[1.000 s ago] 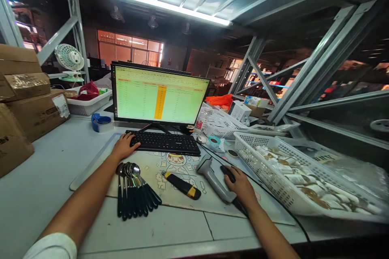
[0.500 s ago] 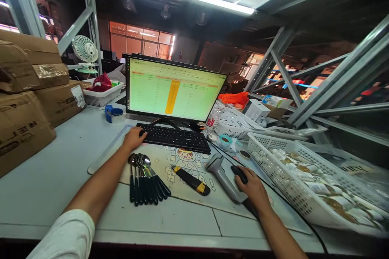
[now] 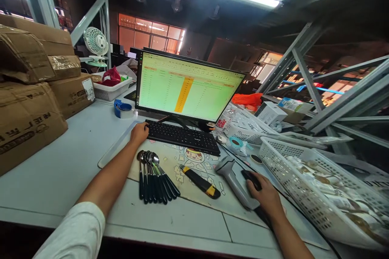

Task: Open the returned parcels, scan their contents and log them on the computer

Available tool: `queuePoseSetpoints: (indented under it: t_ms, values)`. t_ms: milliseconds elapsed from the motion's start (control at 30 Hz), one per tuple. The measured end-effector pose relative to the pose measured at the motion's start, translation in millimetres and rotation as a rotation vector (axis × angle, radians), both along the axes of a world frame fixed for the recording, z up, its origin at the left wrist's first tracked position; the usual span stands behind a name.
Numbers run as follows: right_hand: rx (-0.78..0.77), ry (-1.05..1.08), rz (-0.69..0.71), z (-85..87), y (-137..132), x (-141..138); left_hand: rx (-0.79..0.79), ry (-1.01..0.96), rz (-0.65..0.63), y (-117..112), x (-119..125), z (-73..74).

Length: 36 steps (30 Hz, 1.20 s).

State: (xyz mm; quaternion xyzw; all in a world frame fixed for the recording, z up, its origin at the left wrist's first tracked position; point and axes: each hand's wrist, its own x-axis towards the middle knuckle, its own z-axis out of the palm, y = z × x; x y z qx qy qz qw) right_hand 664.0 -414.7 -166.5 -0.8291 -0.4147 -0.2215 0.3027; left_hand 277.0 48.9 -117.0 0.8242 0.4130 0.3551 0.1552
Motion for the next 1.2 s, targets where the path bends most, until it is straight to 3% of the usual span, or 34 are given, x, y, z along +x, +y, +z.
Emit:
queuePoseSetpoints:
  t_ms: [233, 400, 500, 600, 700, 767, 833, 933, 1067, 1200]
  values:
    - [-0.024, -0.027, 0.005, -2.7, -2, 2, 0.015, -0.046, -0.047, -1, 1, -1.9]
    - [-0.039, -0.027, -0.008, -6.2, 0, 1, -0.051, -0.087, 0.056, 11, -3, -1.7]
    - [-0.017, -0.013, -0.012, -5.9, -1, -3, -0.053, -0.077, 0.004, 14, -3, -3.4]
    - [0.06, 0.046, -0.064, 8.9, -3, -9, -0.025, -0.022, -0.099, 7, 0, -5.7]
    - [0.185, 0.089, -0.146, 44.9, 9, -24, -0.02, 0.09, -0.155, -1, 1, -6.2]
    - [0.254, 0.082, -0.109, 75.8, 32, -43, -0.013, 0.154, -0.175, -4, 1, -4.9]
    - [0.266, 0.077, 0.031, 103.4, 71, -69, 0.0, 0.206, -0.189, -6, 1, -3.0]
    - [0.205, 0.049, 0.321, 124.3, 148, -114, 0.007, 0.27, -0.19, -8, 0, -0.5]
    - [-0.017, 0.02, 0.533, 111.7, 244, -168, 0.08, 0.187, -0.14, -9, -1, 0.0]
    - [-0.317, 0.056, 0.475, 87.6, 294, -200, 0.116, 0.12, -0.095, -9, -1, -1.8]
